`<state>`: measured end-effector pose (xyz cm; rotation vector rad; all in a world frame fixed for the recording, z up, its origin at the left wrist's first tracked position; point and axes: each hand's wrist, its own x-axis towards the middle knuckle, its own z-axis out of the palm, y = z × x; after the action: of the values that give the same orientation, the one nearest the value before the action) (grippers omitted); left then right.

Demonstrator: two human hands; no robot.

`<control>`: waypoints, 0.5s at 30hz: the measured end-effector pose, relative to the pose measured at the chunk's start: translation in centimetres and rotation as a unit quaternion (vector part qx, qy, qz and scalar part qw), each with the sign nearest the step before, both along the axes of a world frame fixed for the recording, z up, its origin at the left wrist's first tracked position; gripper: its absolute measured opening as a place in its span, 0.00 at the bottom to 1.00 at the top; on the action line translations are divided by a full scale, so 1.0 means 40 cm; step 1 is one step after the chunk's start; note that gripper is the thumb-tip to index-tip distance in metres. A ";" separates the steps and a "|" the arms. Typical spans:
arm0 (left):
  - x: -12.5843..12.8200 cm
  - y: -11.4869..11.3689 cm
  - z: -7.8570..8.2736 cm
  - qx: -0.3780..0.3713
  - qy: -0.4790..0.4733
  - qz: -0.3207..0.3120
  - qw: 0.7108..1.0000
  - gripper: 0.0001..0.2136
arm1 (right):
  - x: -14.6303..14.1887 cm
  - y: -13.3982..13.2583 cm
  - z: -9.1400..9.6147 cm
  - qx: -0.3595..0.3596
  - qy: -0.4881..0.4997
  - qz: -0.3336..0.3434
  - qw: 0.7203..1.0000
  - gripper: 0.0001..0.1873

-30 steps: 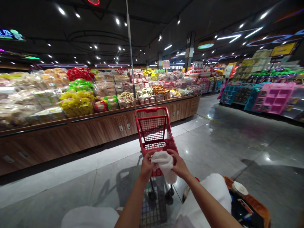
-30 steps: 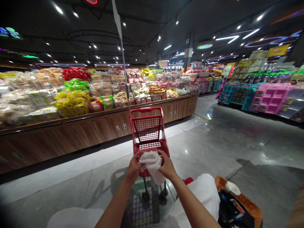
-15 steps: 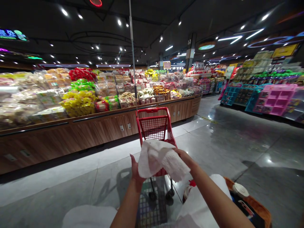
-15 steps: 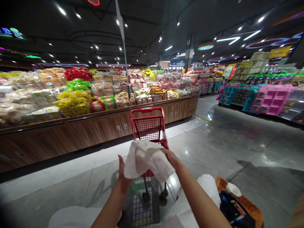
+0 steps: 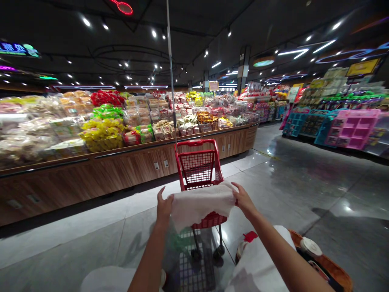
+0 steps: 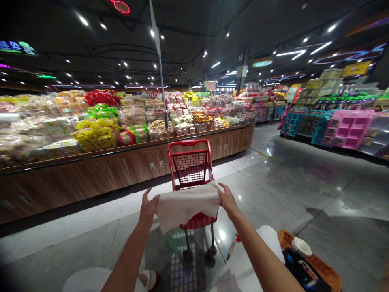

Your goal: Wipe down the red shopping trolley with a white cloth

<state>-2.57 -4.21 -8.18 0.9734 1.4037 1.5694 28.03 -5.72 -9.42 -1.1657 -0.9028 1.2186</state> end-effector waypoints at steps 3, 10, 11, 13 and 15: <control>-0.021 0.004 0.044 0.029 0.075 -0.110 0.991 0.28 | 0.022 -0.005 0.024 0.062 -0.084 0.047 0.993 0.30; -0.034 0.015 0.101 0.052 0.505 -0.216 0.834 0.05 | 0.061 0.015 0.099 0.145 -0.487 0.088 0.857 0.07; -0.030 0.018 0.097 0.061 0.531 -0.212 0.819 0.03 | 0.064 0.022 0.112 0.157 -0.512 0.070 0.842 0.07; -0.010 0.021 0.080 0.069 0.529 -0.221 0.816 0.04 | 0.052 0.029 0.137 0.165 -0.540 0.013 0.825 0.06; 0.034 0.018 0.051 0.022 0.466 -0.231 0.854 0.07 | 0.011 0.019 0.151 0.154 -0.545 -0.046 0.823 0.05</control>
<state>-1.22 -3.47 -6.15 2.0892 1.5443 0.7487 28.47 -4.95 -3.38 -1.6005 -1.7712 0.1823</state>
